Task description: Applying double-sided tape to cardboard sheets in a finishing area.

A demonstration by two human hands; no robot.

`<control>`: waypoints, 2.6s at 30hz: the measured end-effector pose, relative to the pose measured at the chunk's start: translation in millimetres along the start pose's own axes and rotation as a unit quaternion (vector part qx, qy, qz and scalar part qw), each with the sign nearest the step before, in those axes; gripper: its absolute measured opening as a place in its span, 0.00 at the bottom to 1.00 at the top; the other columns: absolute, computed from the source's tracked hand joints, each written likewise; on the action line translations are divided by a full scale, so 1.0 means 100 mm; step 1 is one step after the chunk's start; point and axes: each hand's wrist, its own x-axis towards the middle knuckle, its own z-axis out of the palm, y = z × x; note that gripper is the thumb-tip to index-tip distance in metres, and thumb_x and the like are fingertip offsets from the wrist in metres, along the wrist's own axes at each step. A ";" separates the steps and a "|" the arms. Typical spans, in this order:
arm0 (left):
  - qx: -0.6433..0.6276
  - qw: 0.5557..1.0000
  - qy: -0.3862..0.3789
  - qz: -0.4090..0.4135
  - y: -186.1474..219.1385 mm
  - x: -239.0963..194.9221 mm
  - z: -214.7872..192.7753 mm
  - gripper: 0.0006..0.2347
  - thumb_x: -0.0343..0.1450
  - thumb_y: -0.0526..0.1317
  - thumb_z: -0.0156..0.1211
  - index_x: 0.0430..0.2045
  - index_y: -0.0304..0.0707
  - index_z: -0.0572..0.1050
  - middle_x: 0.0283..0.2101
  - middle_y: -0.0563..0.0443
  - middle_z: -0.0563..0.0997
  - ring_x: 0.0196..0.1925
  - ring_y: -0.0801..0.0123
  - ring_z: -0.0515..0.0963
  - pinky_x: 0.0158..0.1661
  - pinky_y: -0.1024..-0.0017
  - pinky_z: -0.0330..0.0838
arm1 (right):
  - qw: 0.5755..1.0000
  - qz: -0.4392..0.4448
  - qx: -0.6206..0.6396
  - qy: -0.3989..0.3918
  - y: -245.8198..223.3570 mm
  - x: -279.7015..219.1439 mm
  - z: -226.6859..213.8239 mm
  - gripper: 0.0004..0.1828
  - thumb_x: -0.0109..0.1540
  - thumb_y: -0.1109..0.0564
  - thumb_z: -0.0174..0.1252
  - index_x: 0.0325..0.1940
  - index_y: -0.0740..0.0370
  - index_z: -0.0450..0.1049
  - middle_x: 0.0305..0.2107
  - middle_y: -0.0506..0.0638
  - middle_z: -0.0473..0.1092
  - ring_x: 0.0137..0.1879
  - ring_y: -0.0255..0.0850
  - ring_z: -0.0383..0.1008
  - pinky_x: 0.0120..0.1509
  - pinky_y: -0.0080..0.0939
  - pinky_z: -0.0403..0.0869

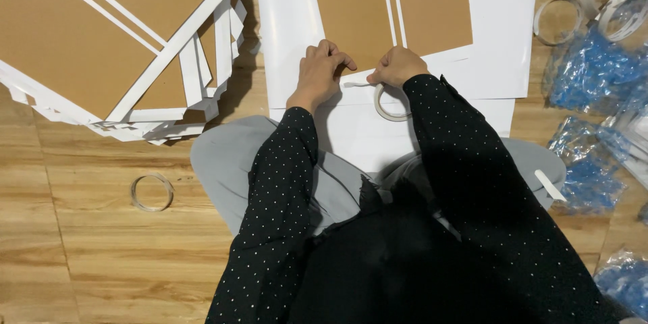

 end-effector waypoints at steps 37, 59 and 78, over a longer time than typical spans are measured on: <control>0.088 0.996 -0.019 0.019 -0.05 0.07 0.09 0.05 0.59 0.42 0.63 0.15 0.47 0.74 0.37 0.55 0.61 0.46 0.57 0.60 0.39 0.64 0.62 | 0.994 -0.009 -0.107 0.022 -0.05 0.08 0.05 0.07 0.47 0.49 0.60 0.19 0.53 0.75 0.20 0.53 0.71 0.36 0.51 0.73 0.38 0.42 0.68; 0.205 0.978 -0.008 -0.018 0.01 0.17 0.32 0.07 0.58 0.43 0.62 0.22 0.43 0.77 0.40 0.52 0.63 0.45 0.58 0.60 0.39 0.63 0.63 | 0.988 -0.017 -0.137 0.072 -0.11 -0.09 0.04 0.09 0.47 0.47 0.59 0.26 0.51 0.76 0.25 0.52 0.72 0.42 0.52 0.73 0.43 0.47 0.69; 0.366 0.926 0.000 -0.090 0.31 0.27 0.41 0.12 0.57 0.36 0.63 0.32 0.42 0.76 0.43 0.55 0.67 0.42 0.61 0.63 0.39 0.59 0.59 | 0.973 -0.040 -0.178 0.140 -0.11 -0.09 0.16 0.05 0.47 0.52 0.58 0.23 0.53 0.75 0.21 0.54 0.71 0.36 0.54 0.74 0.39 0.51 0.70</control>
